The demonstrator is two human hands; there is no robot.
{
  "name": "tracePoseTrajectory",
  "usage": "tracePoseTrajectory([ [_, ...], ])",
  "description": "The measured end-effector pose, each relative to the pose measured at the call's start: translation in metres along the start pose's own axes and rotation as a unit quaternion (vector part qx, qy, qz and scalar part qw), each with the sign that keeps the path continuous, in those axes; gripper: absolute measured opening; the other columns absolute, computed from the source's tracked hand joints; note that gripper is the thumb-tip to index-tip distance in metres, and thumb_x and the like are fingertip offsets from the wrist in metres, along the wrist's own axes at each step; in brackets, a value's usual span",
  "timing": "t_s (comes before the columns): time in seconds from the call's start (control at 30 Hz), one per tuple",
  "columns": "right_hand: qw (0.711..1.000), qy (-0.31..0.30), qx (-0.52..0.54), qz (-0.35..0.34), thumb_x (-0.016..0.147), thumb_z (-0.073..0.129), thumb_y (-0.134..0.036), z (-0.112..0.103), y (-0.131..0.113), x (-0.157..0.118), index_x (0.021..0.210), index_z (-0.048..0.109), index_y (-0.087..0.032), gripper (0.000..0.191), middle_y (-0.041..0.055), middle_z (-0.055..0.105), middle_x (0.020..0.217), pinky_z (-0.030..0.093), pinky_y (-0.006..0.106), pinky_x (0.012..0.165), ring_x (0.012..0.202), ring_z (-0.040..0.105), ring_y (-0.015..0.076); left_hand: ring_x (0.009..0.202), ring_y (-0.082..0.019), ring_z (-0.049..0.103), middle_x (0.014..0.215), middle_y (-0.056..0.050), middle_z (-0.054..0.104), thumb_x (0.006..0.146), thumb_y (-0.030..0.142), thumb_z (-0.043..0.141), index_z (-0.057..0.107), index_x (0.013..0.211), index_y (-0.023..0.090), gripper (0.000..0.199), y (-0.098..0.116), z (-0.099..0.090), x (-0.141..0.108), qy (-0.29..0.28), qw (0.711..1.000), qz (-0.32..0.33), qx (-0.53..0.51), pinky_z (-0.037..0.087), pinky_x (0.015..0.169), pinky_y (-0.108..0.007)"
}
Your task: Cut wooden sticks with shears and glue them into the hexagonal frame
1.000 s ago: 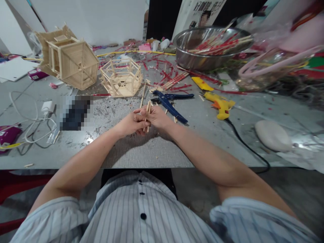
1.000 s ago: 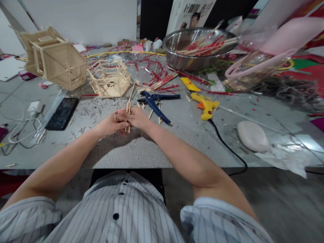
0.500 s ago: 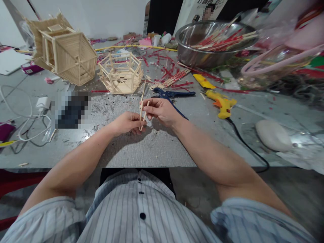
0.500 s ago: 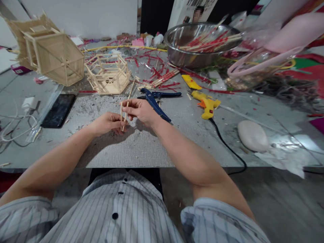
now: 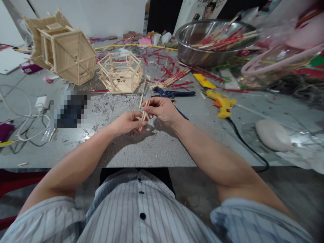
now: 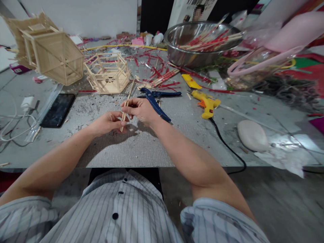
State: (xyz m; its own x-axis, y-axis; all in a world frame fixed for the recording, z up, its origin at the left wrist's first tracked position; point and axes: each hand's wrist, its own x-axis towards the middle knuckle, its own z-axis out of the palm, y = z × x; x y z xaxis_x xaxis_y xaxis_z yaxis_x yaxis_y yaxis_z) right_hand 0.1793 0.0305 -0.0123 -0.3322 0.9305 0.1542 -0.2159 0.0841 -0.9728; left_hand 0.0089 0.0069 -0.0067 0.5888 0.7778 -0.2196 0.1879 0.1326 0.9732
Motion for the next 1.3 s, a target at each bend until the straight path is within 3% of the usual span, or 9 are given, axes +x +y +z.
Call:
tracePoseTrajectory([
  [0.37,1.0,0.006,-0.015,0.004,0.054,0.086,-0.046,-0.006,0.005,0.002,0.079,0.066,-0.02,0.041,-0.0057,0.061,0.06,0.041,0.023,0.041,0.042,0.047,0.0057,0.057,-0.01,0.065,0.067,-0.002,0.068,0.085,0.015,0.061,0.06,0.08,0.012,0.006,0.005,0.004,0.001,0.06,0.996,-0.023,-0.062,0.053,0.059,-0.023],
  [0.47,0.998,0.053,-0.008,-0.019,0.055,0.085,-0.046,-0.008,0.005,0.005,0.074,0.065,-0.02,0.038,-0.0055,0.061,0.061,0.044,0.023,0.041,0.042,0.051,0.0069,0.055,-0.009,0.065,0.068,-0.002,0.068,0.087,0.012,0.057,0.06,0.08,0.012,0.008,0.007,0.003,0.002,0.122,0.99,-0.031,-0.062,0.051,0.056,-0.02],
  [0.57,0.982,0.16,0.017,-0.096,0.058,0.083,-0.044,-0.009,0.003,0.007,0.073,0.064,-0.022,0.033,-0.0069,0.06,0.06,0.049,0.024,0.046,0.046,0.056,0.0084,0.053,-0.007,0.064,0.07,0.0,0.068,0.088,0.013,0.057,0.061,0.081,0.012,0.008,0.007,0.001,0.005,0.217,0.974,-0.013,-0.069,0.05,0.055,-0.018],
  [0.7,0.934,0.212,-0.099,-0.27,0.074,0.075,-0.035,-0.007,0.002,-0.001,0.077,0.065,-0.025,0.014,-0.0036,0.067,0.072,0.056,0.028,0.063,0.066,0.066,0.0121,0.053,-0.009,0.065,0.071,-0.001,0.069,0.089,0.018,0.057,0.061,0.084,0.013,0.007,0.007,0.0,0.005,0.241,0.963,-0.006,-0.118,0.052,0.056,-0.021],
  [0.77,0.885,0.147,-0.256,-0.36,0.081,0.068,-0.028,-0.006,0.004,-0.008,0.079,0.068,-0.026,0.003,-0.0009,0.071,0.083,0.056,0.03,0.07,0.077,0.068,0.0137,0.056,-0.011,0.067,0.074,-0.002,0.07,0.089,0.018,0.056,0.062,0.089,0.013,0.008,0.007,0.0,0.003,0.205,0.966,-0.003,-0.16,0.053,0.056,-0.023],
  [0.9,0.778,-0.025,-0.441,-0.446,0.091,0.054,-0.024,-0.003,0.011,-0.015,0.086,0.07,-0.027,0.017,0.002,0.073,0.097,0.057,0.03,0.079,0.092,0.068,0.0147,0.055,-0.01,0.065,0.067,-0.001,0.068,0.089,0.02,0.057,0.066,0.09,0.013,0.012,0.007,-0.001,0.001,0.15,0.96,0.029,-0.236,0.054,0.057,-0.024],
  [1.1,0.687,-0.072,-0.495,-0.528,0.089,0.053,-0.014,-0.003,0.018,-0.007,0.101,0.067,-0.025,0.022,0.0031,0.072,0.105,0.047,0.044,0.102,0.107,0.064,0.0181,0.054,-0.006,0.062,0.068,0.001,0.067,0.082,0.021,0.065,0.067,0.086,0.014,0.008,0.001,-0.008,0.005,0.156,0.944,0.062,-0.285,0.051,0.055,-0.019],
  [1.17,0.7,-0.082,-0.493,-0.51,0.085,0.054,-0.013,-0.002,0.018,-0.007,0.1,0.067,-0.026,0.024,0.0026,0.072,0.106,0.042,0.049,0.106,0.11,0.063,0.0206,0.052,-0.006,0.061,0.066,0.002,0.067,0.08,0.023,0.068,0.066,0.086,0.015,0.01,-0.001,-0.01,0.005,0.161,0.946,0.076,-0.271,0.05,0.053,-0.017],
  [1.3,0.801,0.022,-0.428,-0.418,0.086,0.055,-0.022,0.0,0.016,-0.01,0.097,0.067,-0.025,0.017,0.0046,0.071,0.097,0.05,0.042,0.092,0.098,0.065,0.0193,0.055,-0.009,0.064,0.065,0.002,0.069,0.075,0.032,0.074,0.066,0.092,0.016,0.024,-0.004,-0.009,0.005,0.155,0.964,0.089,-0.198,0.052,0.057,-0.021],
])
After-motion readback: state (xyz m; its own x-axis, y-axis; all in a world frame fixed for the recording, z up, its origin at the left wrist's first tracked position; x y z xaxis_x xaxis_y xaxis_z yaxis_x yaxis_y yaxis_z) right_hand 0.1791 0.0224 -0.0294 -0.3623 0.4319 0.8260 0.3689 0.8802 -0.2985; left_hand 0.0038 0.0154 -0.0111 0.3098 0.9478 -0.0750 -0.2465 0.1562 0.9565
